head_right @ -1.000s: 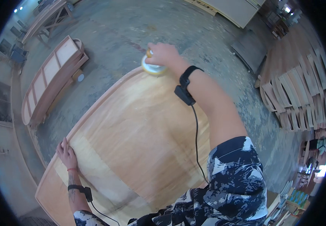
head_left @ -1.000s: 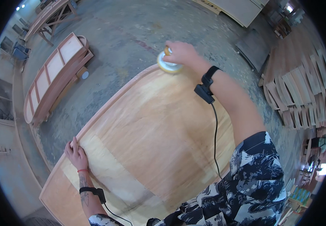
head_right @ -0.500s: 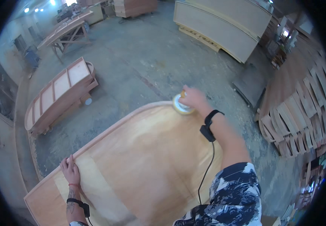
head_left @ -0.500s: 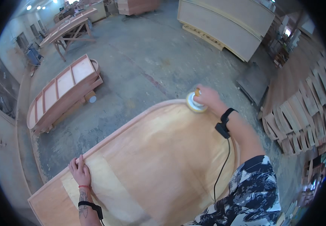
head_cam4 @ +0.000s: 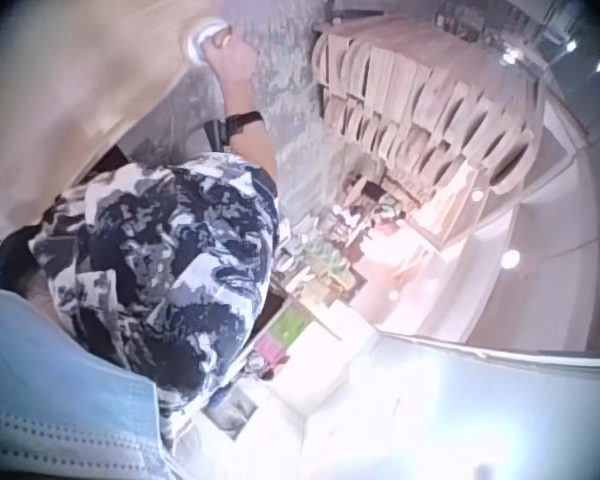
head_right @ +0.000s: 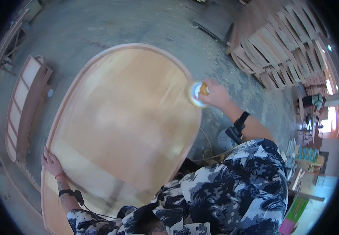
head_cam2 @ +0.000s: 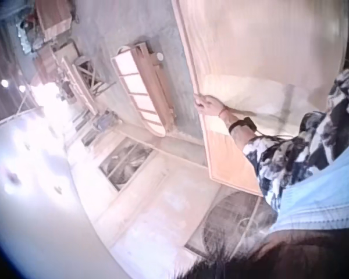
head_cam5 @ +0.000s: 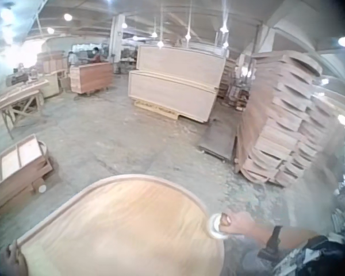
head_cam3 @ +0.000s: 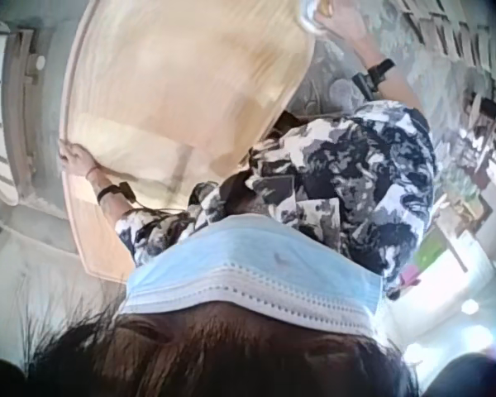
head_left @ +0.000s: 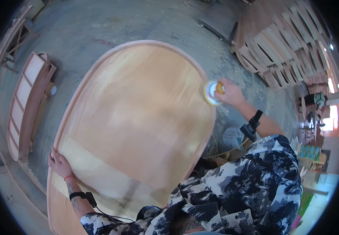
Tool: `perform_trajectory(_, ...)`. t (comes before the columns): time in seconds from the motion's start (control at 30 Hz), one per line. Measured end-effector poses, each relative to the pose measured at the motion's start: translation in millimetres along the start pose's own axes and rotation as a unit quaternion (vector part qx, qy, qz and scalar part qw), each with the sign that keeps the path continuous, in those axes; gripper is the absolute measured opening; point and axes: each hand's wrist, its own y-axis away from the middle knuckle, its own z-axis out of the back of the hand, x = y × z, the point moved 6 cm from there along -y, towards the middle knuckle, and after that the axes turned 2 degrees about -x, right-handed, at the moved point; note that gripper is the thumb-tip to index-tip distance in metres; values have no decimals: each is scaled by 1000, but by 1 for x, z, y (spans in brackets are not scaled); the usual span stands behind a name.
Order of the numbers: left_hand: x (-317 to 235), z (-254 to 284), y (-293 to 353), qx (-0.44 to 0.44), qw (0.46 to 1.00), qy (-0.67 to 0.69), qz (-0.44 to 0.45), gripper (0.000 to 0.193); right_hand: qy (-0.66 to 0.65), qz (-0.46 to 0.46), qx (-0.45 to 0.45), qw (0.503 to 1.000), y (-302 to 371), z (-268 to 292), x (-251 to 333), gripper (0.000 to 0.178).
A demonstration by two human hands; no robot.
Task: The recorder uses a handheld power sander to smooth the surface and edges of a large oval-shaped wooden panel.
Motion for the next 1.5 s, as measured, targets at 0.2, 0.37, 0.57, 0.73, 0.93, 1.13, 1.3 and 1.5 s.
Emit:
perform_trajectory(0.2, 8, -5, 10, 9, 1000, -6, 6, 47, -2, 26, 32, 999, 131, -14, 51, 54)
perform_trajectory(0.37, -21, 9, 49, 88, 995, 43, 31, 46, -17, 109, 87, 990, 148, -21, 76, 56)
perform_trajectory(0.57, -80, 73, 156, 115, 992, 31, 46, 47, 39, 72, 54, 995, 40, -8, 42, 58)
perform_trajectory(0.73, -65, 97, 164, 119, 990, 40, 59, 48, 63, 118, 43, 990, -101, 14, 76, 60)
perform_trajectory(0.93, -49, 108, 159, 112, 989, 60, 74, 48, 34, 182, 3, 983, -111, 31, 126, 57)
perform_trajectory(1.13, -62, 77, 157, 102, 989, 86, 64, 47, 13, 194, 11, 981, -21, 6, 66, 54)
perform_trajectory(1.3, -70, 39, 132, 50, 996, 71, 25, 46, 9, 228, 40, 973, 52, -21, 96, 55)
perform_trajectory(1.5, -78, -14, 104, 34, 996, 74, 31, 45, 48, 287, 129, 948, 109, -64, 170, 64)
